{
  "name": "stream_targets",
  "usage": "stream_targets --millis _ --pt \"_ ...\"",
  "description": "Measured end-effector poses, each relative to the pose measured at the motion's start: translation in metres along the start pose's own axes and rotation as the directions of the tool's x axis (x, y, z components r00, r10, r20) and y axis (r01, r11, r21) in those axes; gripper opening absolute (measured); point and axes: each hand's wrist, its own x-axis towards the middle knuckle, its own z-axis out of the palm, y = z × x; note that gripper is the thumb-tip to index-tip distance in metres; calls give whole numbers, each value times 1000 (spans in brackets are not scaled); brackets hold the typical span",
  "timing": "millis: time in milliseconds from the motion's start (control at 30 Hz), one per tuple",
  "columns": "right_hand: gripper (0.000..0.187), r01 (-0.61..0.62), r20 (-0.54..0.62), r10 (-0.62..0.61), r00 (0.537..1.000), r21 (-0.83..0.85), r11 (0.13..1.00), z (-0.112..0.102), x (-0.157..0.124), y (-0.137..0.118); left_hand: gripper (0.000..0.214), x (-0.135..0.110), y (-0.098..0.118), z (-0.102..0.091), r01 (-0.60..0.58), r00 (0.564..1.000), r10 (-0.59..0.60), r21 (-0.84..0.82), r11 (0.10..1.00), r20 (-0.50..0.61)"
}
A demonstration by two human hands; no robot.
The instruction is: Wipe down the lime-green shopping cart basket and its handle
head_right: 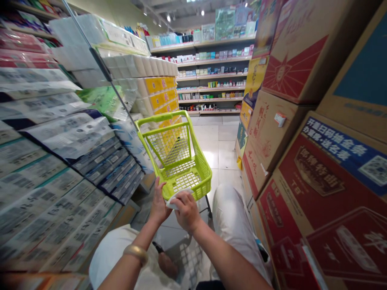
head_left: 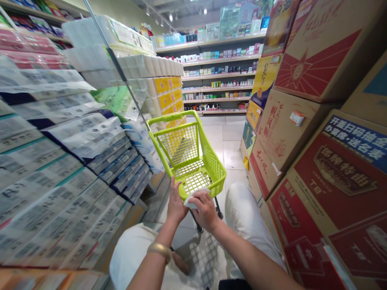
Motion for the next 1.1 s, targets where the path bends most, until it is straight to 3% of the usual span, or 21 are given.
stream_targets --millis 100,167,267,367,467,633,700,833,900,1000,1100 --pt "38 95 31 -94 995 -7 995 -9 -4 12 69 0 -1 -3 -6 1000 6 5 1000 12" --pt "40 86 15 -85 996 -44 995 -25 -8 34 72 -1 0 -5 -4 1000 4 7 1000 25" --pt "38 -69 -104 58 993 -111 991 -49 -14 66 74 -1 1 -5 17 1000 -17 1 1000 25" --pt "36 -227 -233 197 952 -110 968 -54 -18 77 73 0 2 -3 19 1000 -19 -8 1000 12" --pt "36 -249 -224 225 948 -87 965 -37 -19 59 72 1 2 -2 9 1000 -9 -10 1000 10" --pt "38 -72 31 74 997 -62 996 -13 -14 13 70 0 0 -7 -1 999 2 -5 1000 36" --pt "35 -52 58 56 997 -60 997 -20 -10 8 70 -1 0 -10 7 999 -7 11 1000 42" --pt "29 -198 -102 185 977 -147 969 -51 -2 16 71 -6 3 -14 15 999 -17 37 999 49" --pt "28 -229 -117 211 971 -178 957 -58 3 16 71 -9 6 -14 12 999 -14 33 999 40" --pt "28 -109 79 120 990 -124 986 -44 9 -1 71 -17 12 -12 19 998 -18 -2 1000 52" --pt "28 46 289 -19 957 -89 995 -18 9 -26 60 -25 16 -12 43 997 -41 -32 999 65"
